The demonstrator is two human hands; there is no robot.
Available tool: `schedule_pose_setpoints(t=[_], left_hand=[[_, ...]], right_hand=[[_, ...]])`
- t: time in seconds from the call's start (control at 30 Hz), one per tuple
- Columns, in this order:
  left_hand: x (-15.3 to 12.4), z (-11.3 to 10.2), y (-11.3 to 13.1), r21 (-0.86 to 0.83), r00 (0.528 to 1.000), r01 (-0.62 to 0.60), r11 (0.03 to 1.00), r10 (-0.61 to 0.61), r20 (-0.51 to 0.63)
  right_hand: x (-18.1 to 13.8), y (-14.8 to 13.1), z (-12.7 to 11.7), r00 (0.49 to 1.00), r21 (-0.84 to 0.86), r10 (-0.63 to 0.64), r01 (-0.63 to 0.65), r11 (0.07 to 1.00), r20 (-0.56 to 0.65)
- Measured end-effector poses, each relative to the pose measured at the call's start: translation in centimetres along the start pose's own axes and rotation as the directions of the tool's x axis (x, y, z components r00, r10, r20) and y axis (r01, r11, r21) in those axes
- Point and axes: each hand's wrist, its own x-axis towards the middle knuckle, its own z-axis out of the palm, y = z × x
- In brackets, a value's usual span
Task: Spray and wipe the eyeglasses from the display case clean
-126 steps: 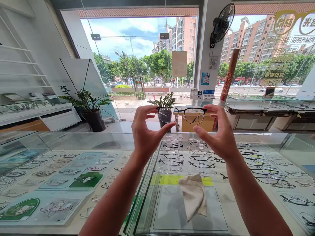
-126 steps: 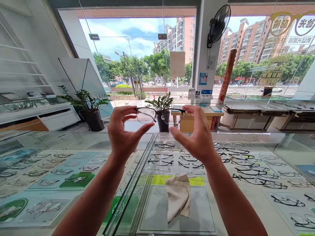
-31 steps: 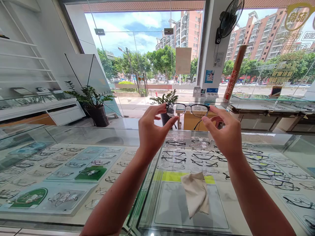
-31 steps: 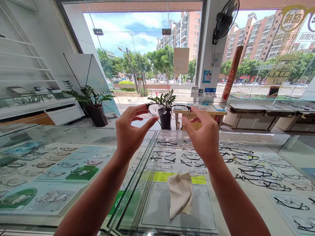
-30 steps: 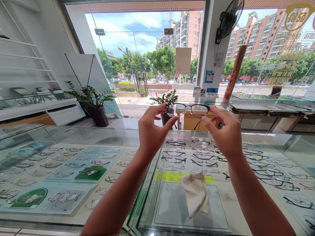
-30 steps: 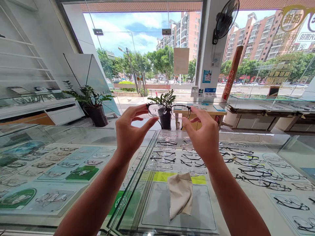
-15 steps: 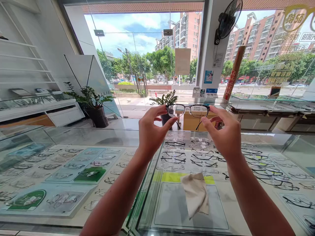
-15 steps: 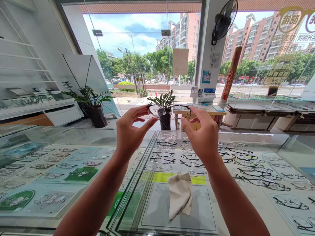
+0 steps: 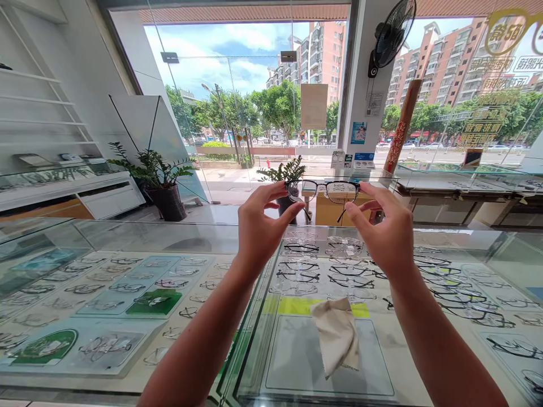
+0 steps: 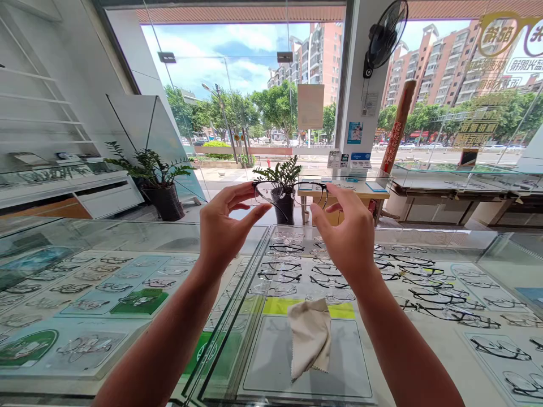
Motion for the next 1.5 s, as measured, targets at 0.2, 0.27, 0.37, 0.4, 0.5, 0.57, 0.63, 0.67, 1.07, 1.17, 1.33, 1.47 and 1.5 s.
schedule_pose_setpoints(t=[0.2,0.27,0.37,0.4,0.5,0.57,0.63,0.67,1.07,1.17,1.33,1.47,1.5], left_hand=[[0.02,0.01,-0.18,0.004,1.0,0.005,1.0,-0.005,0.007],[0.03,0.01,-0.27,0.002,1.0,0.003,1.0,-0.003,0.009],[0.03,0.02,-0.36,0.0,1.0,-0.001,1.0,0.001,0.021],[0.03,0.03,-0.37,0.0,1.0,-0.001,1.0,0.001,0.025],[0.02,0.07,-0.43,-0.002,1.0,0.006,1.0,-0.006,0.024],[0.03,0.09,-0.48,-0.007,1.0,0.007,1.0,-0.007,0.019],[0.04,0.11,-0.54,-0.016,1.0,0.007,1.0,-0.007,0.018],[0.05,0.12,-0.57,-0.02,1.0,0.008,1.0,-0.007,0.02],[0.14,0.09,-0.57,-0.032,0.999,0.008,0.999,-0.007,0.032],[0.17,0.08,-0.57,-0.032,0.999,0.008,0.999,-0.007,0.033],[0.19,0.09,-0.54,-0.021,0.999,0.021,1.0,-0.021,0.032],[0.23,0.11,-0.6,-0.015,0.999,0.019,1.0,-0.018,0.034],[0.23,0.12,-0.63,-0.017,0.999,0.018,1.0,-0.017,0.034]], right_hand=[[0.02,-0.11,-0.07,1.0,-0.007,-0.015,0.015,1.0,-0.004],[0.01,-0.17,-0.09,1.0,-0.004,-0.019,0.019,1.0,-0.005],[-0.04,-0.23,-0.1,1.0,-0.008,-0.018,0.018,1.0,-0.003],[-0.05,-0.24,-0.1,1.0,-0.01,-0.017,0.017,1.0,-0.003],[-0.07,-0.26,-0.09,1.0,-0.008,-0.022,0.022,1.0,-0.007],[-0.06,-0.27,-0.1,1.0,-0.007,-0.028,0.028,1.0,-0.011],[-0.05,-0.3,-0.12,0.999,-0.008,-0.032,0.032,0.999,-0.012],[-0.04,-0.33,-0.13,0.999,-0.009,-0.033,0.033,0.999,-0.013],[-0.08,-0.23,-0.12,0.999,-0.017,-0.043,0.043,0.999,-0.009],[-0.05,-0.3,-0.14,0.999,-0.017,-0.042,0.041,0.999,-0.015],[-0.05,-0.39,-0.19,0.999,-0.02,-0.048,0.048,0.999,-0.014],[-0.1,-0.3,-0.17,0.998,-0.026,-0.056,0.056,0.998,-0.016],[-0.1,-0.28,-0.15,0.998,-0.026,-0.059,0.059,0.998,-0.019]])
